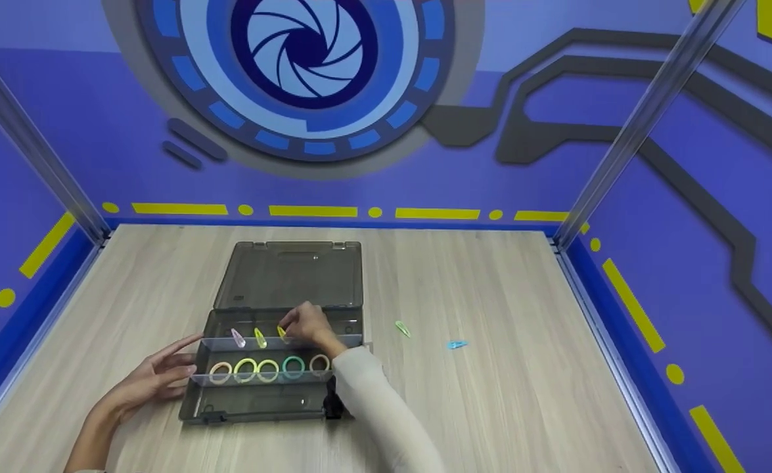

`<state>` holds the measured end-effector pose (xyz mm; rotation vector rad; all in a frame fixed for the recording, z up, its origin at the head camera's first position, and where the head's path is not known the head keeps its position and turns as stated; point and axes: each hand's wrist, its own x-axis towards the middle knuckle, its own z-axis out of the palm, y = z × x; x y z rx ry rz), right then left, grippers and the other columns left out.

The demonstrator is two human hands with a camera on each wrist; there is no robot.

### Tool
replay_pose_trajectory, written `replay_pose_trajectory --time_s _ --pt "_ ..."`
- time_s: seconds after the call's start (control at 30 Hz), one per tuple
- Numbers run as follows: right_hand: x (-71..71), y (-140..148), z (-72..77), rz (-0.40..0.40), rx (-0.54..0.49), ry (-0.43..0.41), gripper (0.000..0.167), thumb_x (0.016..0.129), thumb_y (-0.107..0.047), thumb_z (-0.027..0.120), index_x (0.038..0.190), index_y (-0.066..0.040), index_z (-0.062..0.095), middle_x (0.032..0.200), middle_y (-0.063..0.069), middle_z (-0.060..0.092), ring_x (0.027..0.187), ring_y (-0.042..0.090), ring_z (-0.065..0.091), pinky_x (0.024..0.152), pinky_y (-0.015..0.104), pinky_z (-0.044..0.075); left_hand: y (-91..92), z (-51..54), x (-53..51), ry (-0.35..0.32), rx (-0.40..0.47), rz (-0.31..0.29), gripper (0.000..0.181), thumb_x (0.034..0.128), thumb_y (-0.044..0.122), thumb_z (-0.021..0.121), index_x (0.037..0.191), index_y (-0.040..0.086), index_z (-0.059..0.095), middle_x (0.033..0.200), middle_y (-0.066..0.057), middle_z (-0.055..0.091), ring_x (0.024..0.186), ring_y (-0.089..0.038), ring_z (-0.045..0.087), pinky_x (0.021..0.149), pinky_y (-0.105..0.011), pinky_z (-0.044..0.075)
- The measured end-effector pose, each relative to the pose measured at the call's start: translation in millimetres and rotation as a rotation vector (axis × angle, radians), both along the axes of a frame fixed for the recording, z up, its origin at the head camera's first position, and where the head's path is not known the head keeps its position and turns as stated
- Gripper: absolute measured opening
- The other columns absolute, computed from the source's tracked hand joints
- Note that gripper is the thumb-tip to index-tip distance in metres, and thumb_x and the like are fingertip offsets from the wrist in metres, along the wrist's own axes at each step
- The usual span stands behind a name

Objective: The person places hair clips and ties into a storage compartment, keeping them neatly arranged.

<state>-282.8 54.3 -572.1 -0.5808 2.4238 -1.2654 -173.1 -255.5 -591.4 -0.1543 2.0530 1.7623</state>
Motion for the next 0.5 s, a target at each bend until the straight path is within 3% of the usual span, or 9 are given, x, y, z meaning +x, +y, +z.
replay_pose_trajectory --time_s 0.1,0.23,0.5 --pt "0.8 -3.0 -0.8 -0.005 0.031 0.001 0.021 0.083 0.016 0.067 0.101 0.012 0.076 0.089 0.025 0.077 0.069 0.018 0.070 0.058 0.012 0.045 -1.1 0.2 1.7 -0.001 -0.005 0.002 0.072 0.0994 0.028 0.068 0.161 0.021 0.032 0.149 -0.025 0.043 0.117 -0.026 0.063 0.093 -0.040 0.058" --pt "0.0 -5.1 -1.0 -0.018 0.068 0.032 0.018 0.082 0.013 0.068 0.097 0.010 0.077 0.090 0.023 0.077 0.061 0.004 0.052 0.057 0.012 0.039 -0.4 0.3 1.9 -0.004 0.003 0.012 0.072 0.0992 0.028 0.068 0.161 0.021 0.032 0.147 -0.023 0.045 0.114 -0.023 0.063 0.091 -0.038 0.058" --pt "1.1 -7.9 -3.1 -0.020 0.116 0.088 0.019 0.083 0.011 0.068 0.097 0.008 0.079 0.094 0.021 0.078 0.056 0.003 0.042 0.055 0.013 0.033 -1.1 -0.8 2.9 0.017 -0.004 0.006 0.072 0.0987 0.028 0.069 0.161 0.022 0.033 0.147 -0.024 0.044 0.115 -0.024 0.064 0.094 -0.040 0.058"
